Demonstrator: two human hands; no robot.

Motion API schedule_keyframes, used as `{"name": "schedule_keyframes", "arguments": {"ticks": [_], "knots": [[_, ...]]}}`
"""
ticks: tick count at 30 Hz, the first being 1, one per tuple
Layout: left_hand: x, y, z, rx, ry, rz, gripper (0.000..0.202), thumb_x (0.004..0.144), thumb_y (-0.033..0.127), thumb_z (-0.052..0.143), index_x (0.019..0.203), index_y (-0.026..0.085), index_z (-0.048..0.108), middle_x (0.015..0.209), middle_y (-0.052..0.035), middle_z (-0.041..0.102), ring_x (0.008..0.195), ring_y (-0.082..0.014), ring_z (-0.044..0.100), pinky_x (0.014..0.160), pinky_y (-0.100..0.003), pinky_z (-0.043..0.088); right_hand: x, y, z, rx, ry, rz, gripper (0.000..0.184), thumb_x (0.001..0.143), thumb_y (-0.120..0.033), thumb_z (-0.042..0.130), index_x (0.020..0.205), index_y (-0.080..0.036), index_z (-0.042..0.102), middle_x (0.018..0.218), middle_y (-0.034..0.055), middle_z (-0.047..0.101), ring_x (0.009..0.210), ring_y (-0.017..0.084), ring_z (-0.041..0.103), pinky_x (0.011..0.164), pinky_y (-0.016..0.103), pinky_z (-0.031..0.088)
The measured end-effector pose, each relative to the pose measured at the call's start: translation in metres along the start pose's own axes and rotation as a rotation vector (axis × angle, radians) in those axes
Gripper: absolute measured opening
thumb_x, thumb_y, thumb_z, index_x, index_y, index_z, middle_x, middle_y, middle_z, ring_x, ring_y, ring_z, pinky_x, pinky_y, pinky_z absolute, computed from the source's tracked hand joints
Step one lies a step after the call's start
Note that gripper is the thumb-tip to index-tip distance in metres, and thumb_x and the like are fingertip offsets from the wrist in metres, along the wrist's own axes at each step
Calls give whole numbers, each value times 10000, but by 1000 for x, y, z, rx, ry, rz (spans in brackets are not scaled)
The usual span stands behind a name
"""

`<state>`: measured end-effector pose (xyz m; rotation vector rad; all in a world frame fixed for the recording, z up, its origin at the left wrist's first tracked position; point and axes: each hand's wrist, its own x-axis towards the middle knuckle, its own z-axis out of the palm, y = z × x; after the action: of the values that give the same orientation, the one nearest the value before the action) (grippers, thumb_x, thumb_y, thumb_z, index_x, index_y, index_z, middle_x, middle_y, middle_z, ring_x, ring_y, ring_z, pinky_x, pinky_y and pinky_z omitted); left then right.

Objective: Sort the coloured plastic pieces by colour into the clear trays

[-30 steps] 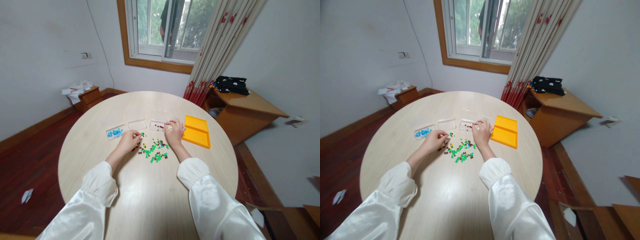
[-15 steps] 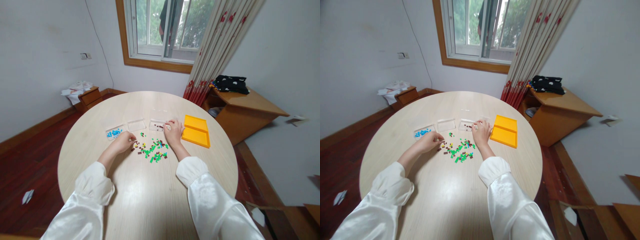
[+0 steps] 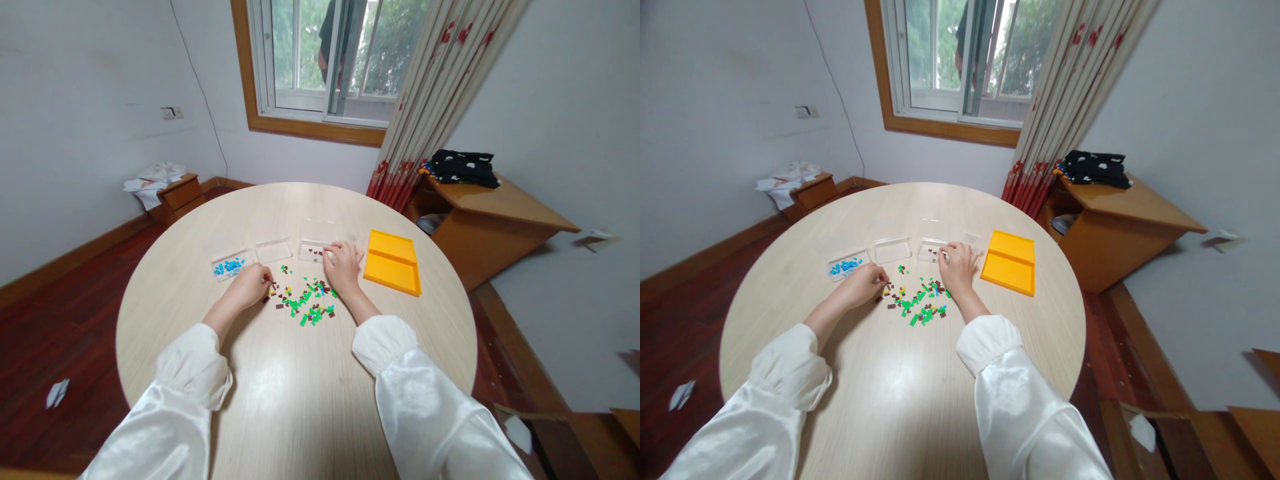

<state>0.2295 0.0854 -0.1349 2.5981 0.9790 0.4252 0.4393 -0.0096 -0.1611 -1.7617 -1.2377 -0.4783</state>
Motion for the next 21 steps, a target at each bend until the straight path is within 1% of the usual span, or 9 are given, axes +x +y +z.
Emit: {"name": "schedule_keyframes", "arguments": {"ticks": [3,5,7,10,13,15,17,21], "knots": [[1,4,-2,-67,29,-37,171,706,132,503,667,176,664,689,-86,683,647,-202,606,614,-271,413,-3,-14,-4,40,-47,-109,141,841,-201,519,822,-217,658,917,57,631,912,212,503,856,395,291],[1,7,-4,-132,73,-65,162,725,163,498,682,170,654,676,-78,678,622,-196,595,597,-271,407,-5,-25,-7,71,-97,-180,137,848,-195,515,836,-216,649,904,50,638,908,202,518,852,382,298],[2,11,-5,-208,123,-89,153,722,170,496,688,164,646,680,-72,677,614,-186,589,587,-266,402,-7,-34,-10,100,-149,-247,136,856,-202,510,841,-214,645,892,46,643,904,195,531,856,376,302],[3,18,-5,-314,161,-97,137,710,178,508,684,160,641,650,-50,662,577,-161,565,562,-252,387,-9,-44,-12,125,-234,-318,141,866,-227,510,848,-213,649,885,48,647,903,192,539,868,382,304],[2,24,-4,-345,184,-76,131,702,192,520,693,161,646,560,-5,604,518,-130,506,538,-237,362,-10,-46,-11,135,-310,-352,148,872,-252,516,878,-215,659,890,51,649,910,195,539,876,394,302],[1,28,-4,-352,196,-60,139,701,194,519,704,159,653,519,19,558,501,-117,475,535,-230,350,-11,-46,-10,143,-333,-361,150,872,-260,524,895,-216,665,894,52,649,910,194,542,875,396,304],[1,31,-4,-371,206,-47,146,697,190,516,708,158,658,513,28,537,505,-111,466,538,-224,345,-11,-45,-10,154,-339,-365,144,867,-265,536,902,-218,668,895,51,653,911,193,545,877,396,308],[1,33,-3,-425,217,-41,149,688,175,515,706,155,661,541,21,556,528,-111,478,547,-220,350,-11,-43,-9,179,-331,-372,119,850,-259,568,900,-223,669,889,44,665,911,192,550,877,390,320]]}}
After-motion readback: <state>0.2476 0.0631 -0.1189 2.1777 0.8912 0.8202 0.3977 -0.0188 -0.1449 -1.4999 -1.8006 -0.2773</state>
